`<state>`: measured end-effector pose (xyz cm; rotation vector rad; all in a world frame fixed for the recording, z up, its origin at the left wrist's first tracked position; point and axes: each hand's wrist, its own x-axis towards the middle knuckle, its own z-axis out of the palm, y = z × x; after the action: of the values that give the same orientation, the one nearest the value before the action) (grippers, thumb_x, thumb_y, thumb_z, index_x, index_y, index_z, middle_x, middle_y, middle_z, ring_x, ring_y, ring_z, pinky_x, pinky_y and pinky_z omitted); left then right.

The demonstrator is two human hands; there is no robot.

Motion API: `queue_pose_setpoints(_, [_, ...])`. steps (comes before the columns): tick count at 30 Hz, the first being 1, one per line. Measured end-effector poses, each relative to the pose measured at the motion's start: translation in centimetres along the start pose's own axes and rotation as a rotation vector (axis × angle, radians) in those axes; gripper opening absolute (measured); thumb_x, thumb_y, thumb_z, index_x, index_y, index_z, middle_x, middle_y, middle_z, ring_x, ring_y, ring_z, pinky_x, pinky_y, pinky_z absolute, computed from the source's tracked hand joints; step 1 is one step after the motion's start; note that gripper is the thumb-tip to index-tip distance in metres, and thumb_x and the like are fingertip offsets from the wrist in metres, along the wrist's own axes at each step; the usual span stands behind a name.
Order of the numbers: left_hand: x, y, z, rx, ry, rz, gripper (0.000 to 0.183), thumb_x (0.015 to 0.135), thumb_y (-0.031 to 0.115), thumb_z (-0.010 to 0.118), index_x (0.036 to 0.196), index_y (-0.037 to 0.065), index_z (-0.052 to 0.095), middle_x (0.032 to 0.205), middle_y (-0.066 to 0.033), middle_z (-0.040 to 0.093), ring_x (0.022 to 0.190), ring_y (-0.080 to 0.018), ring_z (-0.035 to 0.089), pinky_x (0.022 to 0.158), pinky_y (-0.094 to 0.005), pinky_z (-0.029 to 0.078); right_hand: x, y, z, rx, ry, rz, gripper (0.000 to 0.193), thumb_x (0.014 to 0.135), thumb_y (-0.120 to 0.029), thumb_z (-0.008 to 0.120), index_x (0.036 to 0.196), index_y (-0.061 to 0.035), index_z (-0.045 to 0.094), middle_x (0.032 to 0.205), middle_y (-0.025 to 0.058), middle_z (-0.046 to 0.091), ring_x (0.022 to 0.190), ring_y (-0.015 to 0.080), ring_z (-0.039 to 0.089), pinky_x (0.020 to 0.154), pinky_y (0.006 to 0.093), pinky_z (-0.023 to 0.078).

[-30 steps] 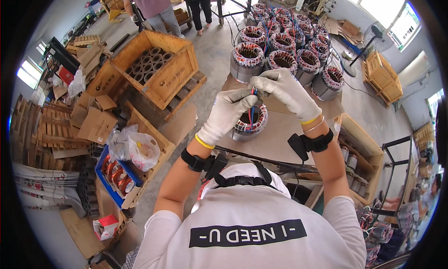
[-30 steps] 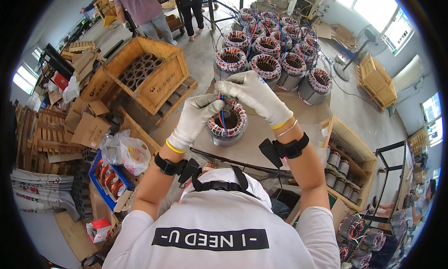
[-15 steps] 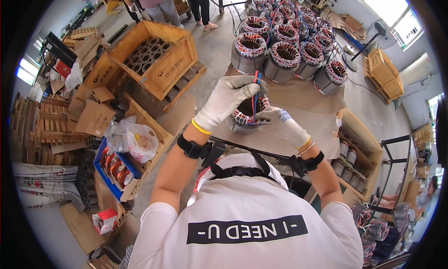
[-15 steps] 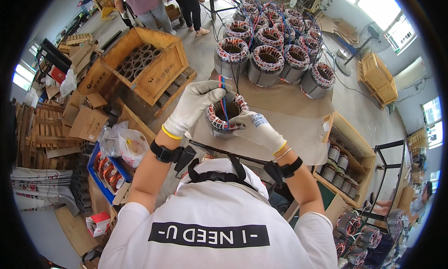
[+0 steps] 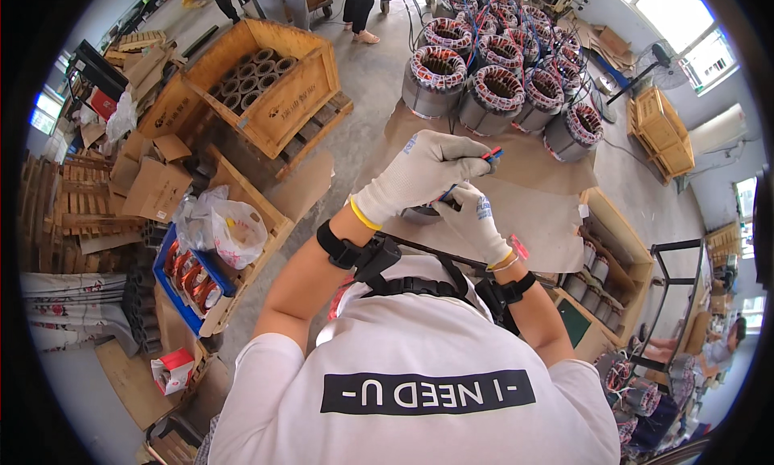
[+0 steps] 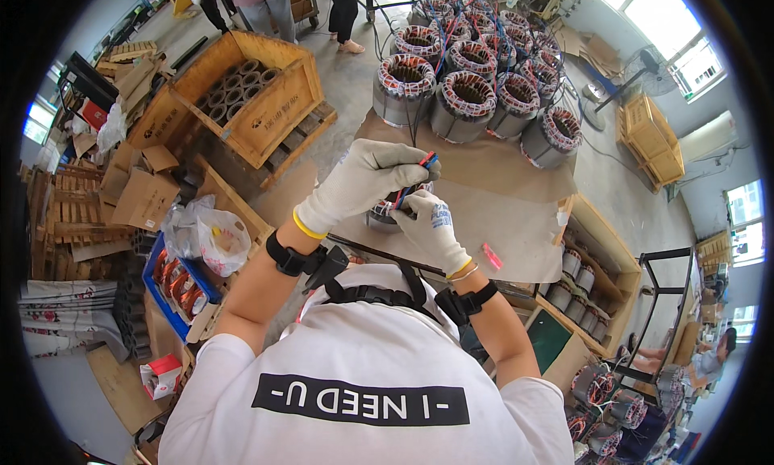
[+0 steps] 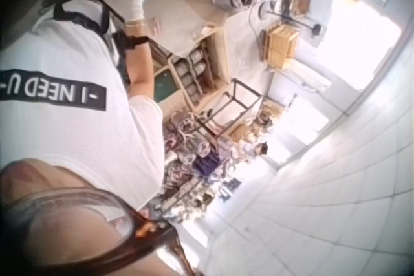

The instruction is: Assembling the stator and internal wiring components of electric motors on a production line.

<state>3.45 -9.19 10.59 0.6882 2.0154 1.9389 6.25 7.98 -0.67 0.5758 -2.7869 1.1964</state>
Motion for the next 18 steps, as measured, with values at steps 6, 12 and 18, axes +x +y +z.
queue_pose_setpoints(6, [-1.1,-0.4,-2.6,0.023,-0.035,0.049,0.03,0.091,0.014,0.066,0.117,-0.001,0.067,0.11,-0.0081,0.07,0.097,-0.011,0.063,0.088,-0.0274,0.05,-0.5,0.2,0.5,0.183,0.053,0.02,0.015,0.08,-0.014,0.075,0.087,-0.0012,0.072,0.083,0.0108,0.066,0.073,0.0222,0.064,0.066,0.032,0.05])
queue_pose_setpoints(12, [-3.9,-10.4,-2.4,0.753,-0.053,0.154,0.036,0.088,0.02,0.067,0.119,0.002,0.065,0.13,-0.0156,0.059,0.123,-0.0208,0.052,0.105,-0.0361,0.039,0.7,-1.2,-1.0,0.325,0.103,0.04,0.016,0.08,-0.013,0.075,0.088,0.0012,0.072,0.082,0.0095,0.066,0.074,0.0185,0.063,0.067,0.0295,0.05])
queue_pose_setpoints(18, [-3.3,-6.9,0.6,0.189,0.168,-0.076,0.018,0.092,0.015,0.065,0.1,0.0,0.07,0.087,-0.0035,0.065,0.086,-0.0061,0.055,0.075,-0.025,0.048,3.1,-5.1,-5.7,0.298,0.083,-0.023,0.015,0.078,-0.01,0.075,0.088,0.0008,0.073,0.079,0.0111,0.066,0.075,0.0197,0.063,0.069,0.0297,0.05])
